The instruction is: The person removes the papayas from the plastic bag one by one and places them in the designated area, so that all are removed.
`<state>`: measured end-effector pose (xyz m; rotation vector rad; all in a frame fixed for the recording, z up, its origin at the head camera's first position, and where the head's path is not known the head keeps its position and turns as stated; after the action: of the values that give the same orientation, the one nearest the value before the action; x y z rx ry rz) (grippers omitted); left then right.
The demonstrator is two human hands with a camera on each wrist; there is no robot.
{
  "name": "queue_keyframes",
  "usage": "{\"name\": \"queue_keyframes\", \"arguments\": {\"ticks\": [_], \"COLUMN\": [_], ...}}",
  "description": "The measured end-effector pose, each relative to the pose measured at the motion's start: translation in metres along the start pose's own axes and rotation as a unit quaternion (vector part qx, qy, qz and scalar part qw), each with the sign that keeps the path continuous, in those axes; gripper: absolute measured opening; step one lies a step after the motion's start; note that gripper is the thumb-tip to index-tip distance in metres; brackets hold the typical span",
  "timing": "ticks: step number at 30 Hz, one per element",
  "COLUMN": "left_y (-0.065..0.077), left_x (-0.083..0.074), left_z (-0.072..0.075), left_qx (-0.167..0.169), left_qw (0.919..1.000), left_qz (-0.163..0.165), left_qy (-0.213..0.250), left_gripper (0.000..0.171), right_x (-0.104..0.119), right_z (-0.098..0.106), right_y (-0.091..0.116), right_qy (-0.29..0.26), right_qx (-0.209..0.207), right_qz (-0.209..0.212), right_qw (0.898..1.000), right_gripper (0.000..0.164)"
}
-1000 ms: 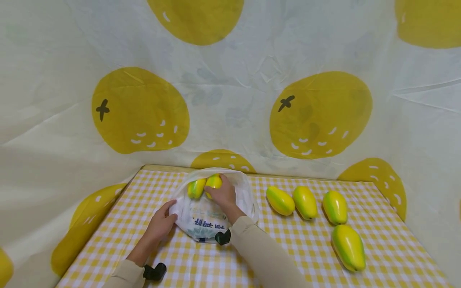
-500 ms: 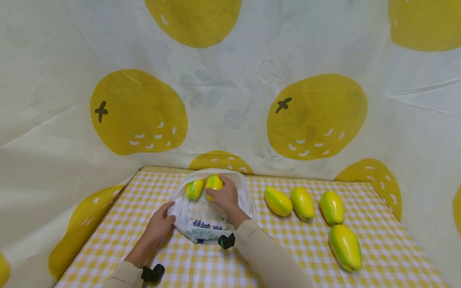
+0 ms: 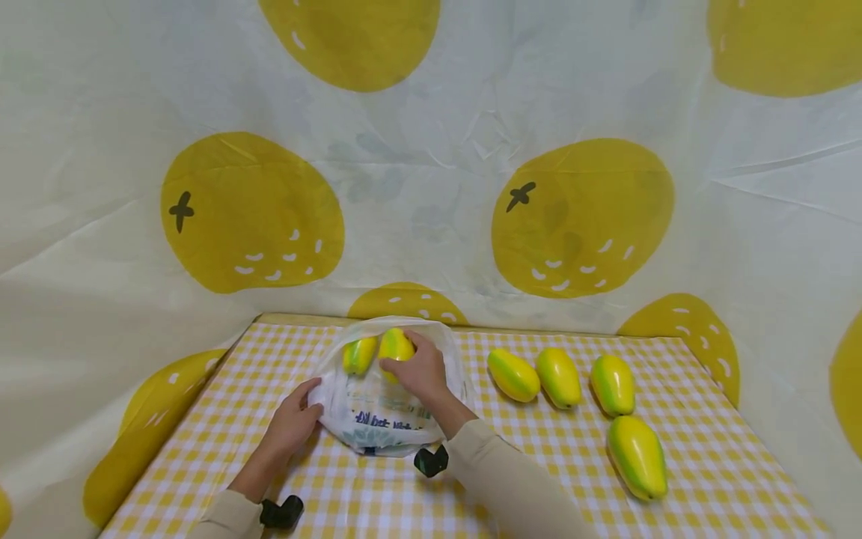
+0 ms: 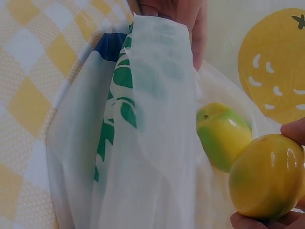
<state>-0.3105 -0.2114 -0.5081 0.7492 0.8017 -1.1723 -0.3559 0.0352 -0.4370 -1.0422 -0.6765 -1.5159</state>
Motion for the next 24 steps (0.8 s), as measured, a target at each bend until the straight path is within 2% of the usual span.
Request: {"name": "queue_keyframes", "arguments": {"ticks": [6,13,24], "left_y": [-0.002,-0.002,-0.001], "left_x": [0.002,0.004,0.002], "left_z": [0.000,0.000,0.000], "left_qx": [0.002,0.003,0.008], "left_qw": [1.0000,0.9998,0.9999], "left_qz": [0.004,0.018,0.007], "left_qy": [-0.002,0.000,0.006], "left_gripper": [0.063,0.063,0.063], "right_x": [0.003,0.007,0.013], "right_z": [0.007,0.014,0.024], "right_y": [0.005,0.010,0.017], "right_qy": [0.000,-0.010,-0.014], "right_qx": [0.008,0.013,0.016], "right_qz": [-0.001,0.018,0.026], "right_qw": [1.000,1.000,0.999], "right_gripper": [0.075,0.077,0.073]}}
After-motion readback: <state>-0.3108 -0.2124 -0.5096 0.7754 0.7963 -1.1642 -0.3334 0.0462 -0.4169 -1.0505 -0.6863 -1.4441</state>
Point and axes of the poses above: each hand's wrist, its own y-axis away from the middle knuckle, its own z-axis out of the back of the hand, x = y × z, the point moved 8 cm from there along -y, towards the middle knuckle, and after that the axes turned 10 degrees about -x, right-handed, at the moved point
